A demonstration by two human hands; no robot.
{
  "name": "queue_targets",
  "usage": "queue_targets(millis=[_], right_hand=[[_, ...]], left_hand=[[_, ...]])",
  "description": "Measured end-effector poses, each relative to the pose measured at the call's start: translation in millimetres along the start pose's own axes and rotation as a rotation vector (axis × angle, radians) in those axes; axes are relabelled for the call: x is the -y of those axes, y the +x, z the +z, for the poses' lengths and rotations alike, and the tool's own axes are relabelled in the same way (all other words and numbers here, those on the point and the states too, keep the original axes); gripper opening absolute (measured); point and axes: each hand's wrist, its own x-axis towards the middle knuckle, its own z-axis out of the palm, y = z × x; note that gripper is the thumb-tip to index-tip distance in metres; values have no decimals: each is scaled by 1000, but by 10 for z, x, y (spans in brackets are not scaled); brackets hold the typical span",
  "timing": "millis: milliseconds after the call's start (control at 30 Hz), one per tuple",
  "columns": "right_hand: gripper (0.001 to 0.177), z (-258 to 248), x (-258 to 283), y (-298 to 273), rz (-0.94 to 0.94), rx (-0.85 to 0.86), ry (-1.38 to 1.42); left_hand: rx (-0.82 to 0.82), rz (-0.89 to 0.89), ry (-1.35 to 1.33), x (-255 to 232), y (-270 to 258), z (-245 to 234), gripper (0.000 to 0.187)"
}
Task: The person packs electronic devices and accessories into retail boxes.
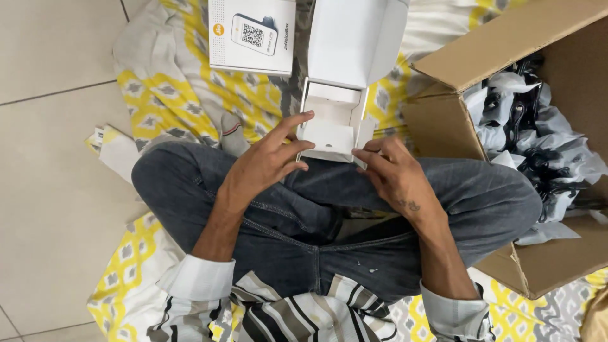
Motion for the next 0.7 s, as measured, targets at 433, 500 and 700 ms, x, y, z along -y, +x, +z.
queue_targets(millis=[433,500,700], right_hand=[[43,129,-212,296,163,112,60],[42,128,-238,353,195,114,99],[43,25,-265,462,142,162,117]], left_hand=[[49,-164,-54,385,212,164,49],[80,-202,-34,474,262,155,49],[104,-134,55,492,254,68,53]])
